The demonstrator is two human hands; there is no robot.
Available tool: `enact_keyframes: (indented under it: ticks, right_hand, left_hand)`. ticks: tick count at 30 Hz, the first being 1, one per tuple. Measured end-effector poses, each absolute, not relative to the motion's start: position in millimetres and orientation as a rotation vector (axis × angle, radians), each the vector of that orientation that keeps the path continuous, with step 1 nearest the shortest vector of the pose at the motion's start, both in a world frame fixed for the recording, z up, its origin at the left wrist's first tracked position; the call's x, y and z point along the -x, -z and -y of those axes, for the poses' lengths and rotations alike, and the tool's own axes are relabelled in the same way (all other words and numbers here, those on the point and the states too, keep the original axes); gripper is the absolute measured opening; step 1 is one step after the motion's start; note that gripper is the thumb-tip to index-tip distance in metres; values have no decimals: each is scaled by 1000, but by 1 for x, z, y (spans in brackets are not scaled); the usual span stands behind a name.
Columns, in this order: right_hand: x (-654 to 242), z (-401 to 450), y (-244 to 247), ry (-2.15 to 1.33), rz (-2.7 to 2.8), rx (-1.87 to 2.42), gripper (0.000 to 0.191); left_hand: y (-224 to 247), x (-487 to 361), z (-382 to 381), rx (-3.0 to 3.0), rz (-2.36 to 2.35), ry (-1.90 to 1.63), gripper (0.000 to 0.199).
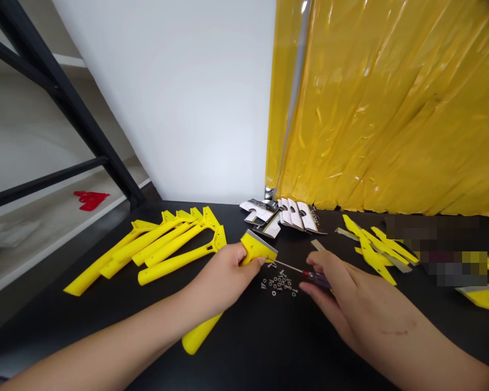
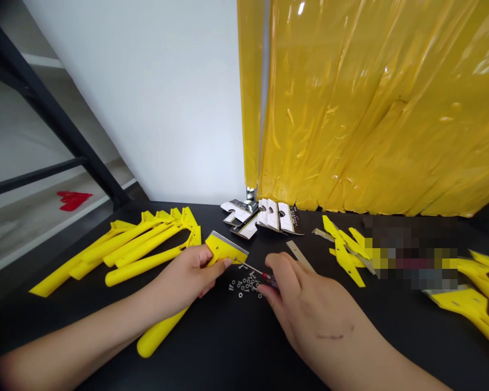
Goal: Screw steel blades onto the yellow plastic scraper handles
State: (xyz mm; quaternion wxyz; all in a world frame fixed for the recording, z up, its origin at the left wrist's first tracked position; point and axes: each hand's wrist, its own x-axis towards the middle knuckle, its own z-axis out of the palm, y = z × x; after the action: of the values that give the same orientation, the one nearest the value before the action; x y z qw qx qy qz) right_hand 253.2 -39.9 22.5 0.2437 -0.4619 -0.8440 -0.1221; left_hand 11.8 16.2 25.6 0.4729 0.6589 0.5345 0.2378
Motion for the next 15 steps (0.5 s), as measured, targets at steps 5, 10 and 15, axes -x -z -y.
enact_keyframes:
  ticks: [5,10,15]
  right_hand:
    - [-253,37,-23,372,2313,1264,28]
    - [-253,37,-23,364,2319,1256,27]
    - [-250,39,-28,497,2344,1164,28]
  left_hand:
    - [-27,-10,-18,-1638,-1337,-592,38]
    - [-34,-9,-17,-1667,-1446,-579,48]
    - [-37,-10,-14,-1681,-1413,-577,48]
